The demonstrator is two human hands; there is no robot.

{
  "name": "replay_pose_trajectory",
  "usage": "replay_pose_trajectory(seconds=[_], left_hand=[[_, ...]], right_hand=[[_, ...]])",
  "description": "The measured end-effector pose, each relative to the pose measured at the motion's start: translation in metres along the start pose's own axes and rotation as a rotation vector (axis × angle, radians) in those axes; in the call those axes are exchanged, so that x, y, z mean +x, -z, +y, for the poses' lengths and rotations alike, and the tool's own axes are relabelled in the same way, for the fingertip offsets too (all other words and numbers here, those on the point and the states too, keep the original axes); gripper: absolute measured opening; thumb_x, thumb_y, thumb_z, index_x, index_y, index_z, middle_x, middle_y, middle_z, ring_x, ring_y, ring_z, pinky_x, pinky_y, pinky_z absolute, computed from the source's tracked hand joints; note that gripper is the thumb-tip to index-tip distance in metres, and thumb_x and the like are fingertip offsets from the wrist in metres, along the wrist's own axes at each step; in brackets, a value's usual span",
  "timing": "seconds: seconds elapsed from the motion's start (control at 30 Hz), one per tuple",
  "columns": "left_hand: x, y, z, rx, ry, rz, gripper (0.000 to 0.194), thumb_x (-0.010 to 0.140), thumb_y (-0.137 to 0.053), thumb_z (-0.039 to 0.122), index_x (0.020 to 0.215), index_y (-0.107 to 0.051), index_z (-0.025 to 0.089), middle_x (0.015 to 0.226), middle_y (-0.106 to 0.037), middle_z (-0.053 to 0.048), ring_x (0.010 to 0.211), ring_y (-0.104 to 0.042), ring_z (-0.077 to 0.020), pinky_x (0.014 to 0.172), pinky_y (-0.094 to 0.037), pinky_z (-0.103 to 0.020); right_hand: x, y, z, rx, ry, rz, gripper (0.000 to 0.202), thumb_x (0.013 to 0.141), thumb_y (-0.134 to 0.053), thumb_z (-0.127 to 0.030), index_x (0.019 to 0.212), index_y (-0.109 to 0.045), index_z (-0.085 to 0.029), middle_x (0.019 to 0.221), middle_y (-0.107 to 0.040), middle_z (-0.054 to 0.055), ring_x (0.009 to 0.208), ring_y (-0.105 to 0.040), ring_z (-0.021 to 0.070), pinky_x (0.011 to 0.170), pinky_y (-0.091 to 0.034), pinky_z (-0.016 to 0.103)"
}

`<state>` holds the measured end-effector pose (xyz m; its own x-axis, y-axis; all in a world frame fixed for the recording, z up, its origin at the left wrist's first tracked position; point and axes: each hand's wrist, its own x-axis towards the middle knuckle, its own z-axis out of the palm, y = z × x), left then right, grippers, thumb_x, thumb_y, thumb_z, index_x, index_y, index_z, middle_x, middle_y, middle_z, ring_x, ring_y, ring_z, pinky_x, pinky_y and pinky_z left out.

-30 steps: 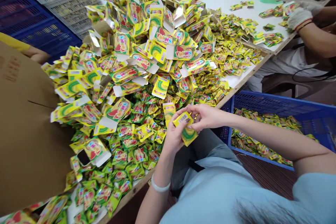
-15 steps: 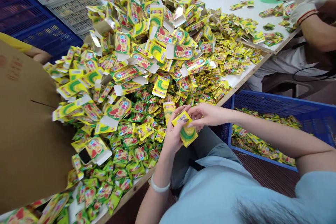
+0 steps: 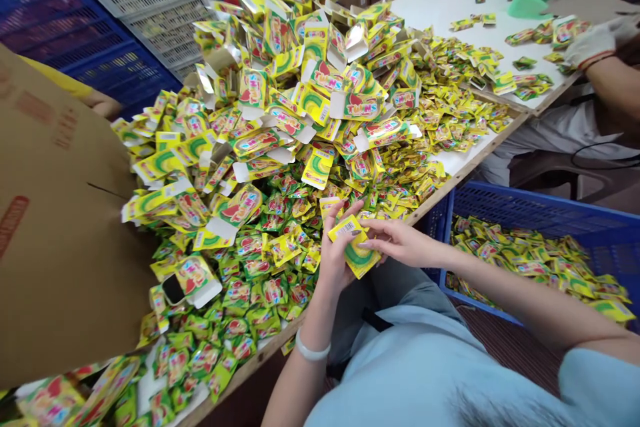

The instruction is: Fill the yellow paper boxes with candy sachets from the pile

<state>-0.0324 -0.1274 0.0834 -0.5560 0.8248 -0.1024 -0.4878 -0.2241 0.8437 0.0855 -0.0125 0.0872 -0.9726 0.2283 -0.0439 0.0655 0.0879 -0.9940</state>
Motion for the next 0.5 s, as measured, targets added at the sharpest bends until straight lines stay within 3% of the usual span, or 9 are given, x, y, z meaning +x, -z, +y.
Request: replay_pose_trajectory(seconds=[0.1,0.17,0.3,0.5], left_hand=[[-0.001,0.007,0.001,0.068,-0.083,-0.131,0.046,0.077,-0.077,0.034,0.12,-0.061,0.026,0.139,-0.059,-0.01,0.133,-0.051,-0.0276,0.11,-0.041,-0.038],[-0.001,0.011,0.0,0.081,-0.105,-0.201,0.039,0.08,-0.074,0.046,0.111,-0.065,0.024,0.137,-0.059,-0.011,0.127,-0.056,-0.0298,0.108,-0.043,-0.043],[0.0,0.012,-0.004,0.125,-0.18,-0.195,0.031,0.085,-0.067,0.05,0.101,-0.065,0.023,0.126,-0.063,-0.008,0.111,-0.065,-0.0265,0.1,-0.049,-0.044],[0.003,0.009,-0.003,0.219,-0.223,-0.172,0.027,0.088,-0.066,0.046,0.1,-0.065,0.023,0.131,-0.06,-0.009,0.108,-0.066,-0.0239,0.099,-0.049,-0.041]], right_hand=[[-0.002,-0.007,0.013,0.441,-0.13,0.052,0.051,0.084,-0.068,-0.051,0.123,-0.06,-0.02,0.092,-0.072,0.004,0.07,-0.07,0.0181,0.053,-0.059,0.028],[-0.004,-0.012,0.017,0.597,-0.171,0.05,0.051,0.08,-0.073,-0.051,0.119,-0.063,-0.019,0.09,-0.073,0.004,0.067,-0.071,0.0178,0.051,-0.059,0.028],[-0.005,-0.018,0.019,0.727,-0.14,0.105,0.042,0.078,-0.077,-0.046,0.111,-0.069,-0.021,0.09,-0.075,0.003,0.063,-0.071,0.0177,0.048,-0.058,0.027],[-0.002,-0.021,0.019,0.755,-0.161,0.178,0.046,0.078,-0.077,-0.048,0.116,-0.068,-0.024,0.087,-0.075,0.003,0.058,-0.069,0.0181,0.044,-0.055,0.027]])
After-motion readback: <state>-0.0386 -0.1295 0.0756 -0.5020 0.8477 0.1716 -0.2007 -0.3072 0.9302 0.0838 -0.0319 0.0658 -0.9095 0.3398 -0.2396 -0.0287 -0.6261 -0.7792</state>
